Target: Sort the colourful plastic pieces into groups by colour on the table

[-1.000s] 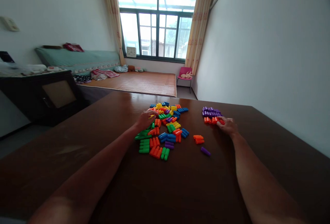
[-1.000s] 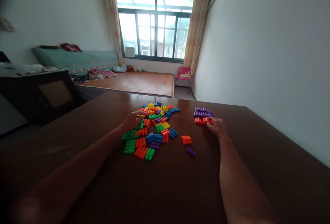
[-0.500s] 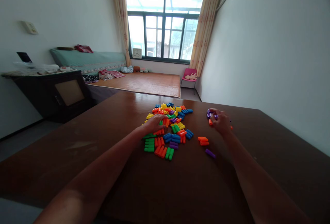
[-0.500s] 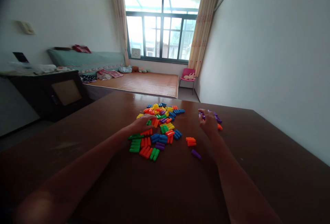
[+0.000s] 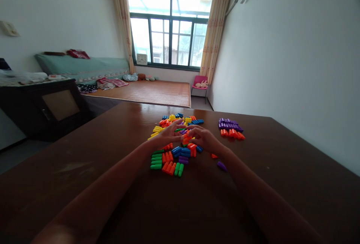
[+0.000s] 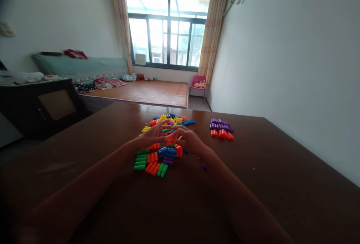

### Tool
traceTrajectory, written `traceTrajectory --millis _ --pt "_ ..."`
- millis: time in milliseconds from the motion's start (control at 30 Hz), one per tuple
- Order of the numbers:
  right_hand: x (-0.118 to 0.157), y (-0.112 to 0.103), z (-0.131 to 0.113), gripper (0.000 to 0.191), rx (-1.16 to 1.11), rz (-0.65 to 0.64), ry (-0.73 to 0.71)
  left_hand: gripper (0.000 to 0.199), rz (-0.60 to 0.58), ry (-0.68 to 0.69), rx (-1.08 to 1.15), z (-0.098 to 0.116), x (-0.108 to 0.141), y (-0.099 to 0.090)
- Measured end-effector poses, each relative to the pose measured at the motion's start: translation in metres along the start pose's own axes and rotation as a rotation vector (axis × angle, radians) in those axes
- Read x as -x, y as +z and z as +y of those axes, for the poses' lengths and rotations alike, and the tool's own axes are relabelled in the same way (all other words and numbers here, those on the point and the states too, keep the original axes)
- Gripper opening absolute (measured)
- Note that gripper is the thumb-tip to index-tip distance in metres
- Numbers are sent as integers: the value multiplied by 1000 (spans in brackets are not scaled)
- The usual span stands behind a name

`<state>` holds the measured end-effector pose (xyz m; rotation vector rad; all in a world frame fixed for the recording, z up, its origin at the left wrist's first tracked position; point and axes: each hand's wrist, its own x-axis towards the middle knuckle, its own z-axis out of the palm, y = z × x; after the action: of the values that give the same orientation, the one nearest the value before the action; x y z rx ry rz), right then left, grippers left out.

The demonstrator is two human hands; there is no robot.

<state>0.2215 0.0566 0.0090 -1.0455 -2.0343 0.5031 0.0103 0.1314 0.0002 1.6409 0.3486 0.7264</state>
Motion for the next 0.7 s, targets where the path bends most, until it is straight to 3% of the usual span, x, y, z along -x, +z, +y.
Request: traceTrajectory --millis 100,167,333,433,533,700 --pt "-1 -1 5 21 43 -28 44 78 70 1 -47 -4 -2 -2" --pt "0 -13 16 24 140 28 107 73 128 -3 -99 -6 -4 -8" --pt "29 -78 74 31 551 413 454 65 397 -33 -289 -12 -4 -42" --pt "53 -106 101 35 784 490 703 65 513 -48 -332 -16 -1 -63" --pt "64 -107 108 39 982 438 825 64 573 -52 -320 -18 2 -71" --pt "58 -88 105 39 1173 383 761 62 593 -82 -326 -17 2 -68"
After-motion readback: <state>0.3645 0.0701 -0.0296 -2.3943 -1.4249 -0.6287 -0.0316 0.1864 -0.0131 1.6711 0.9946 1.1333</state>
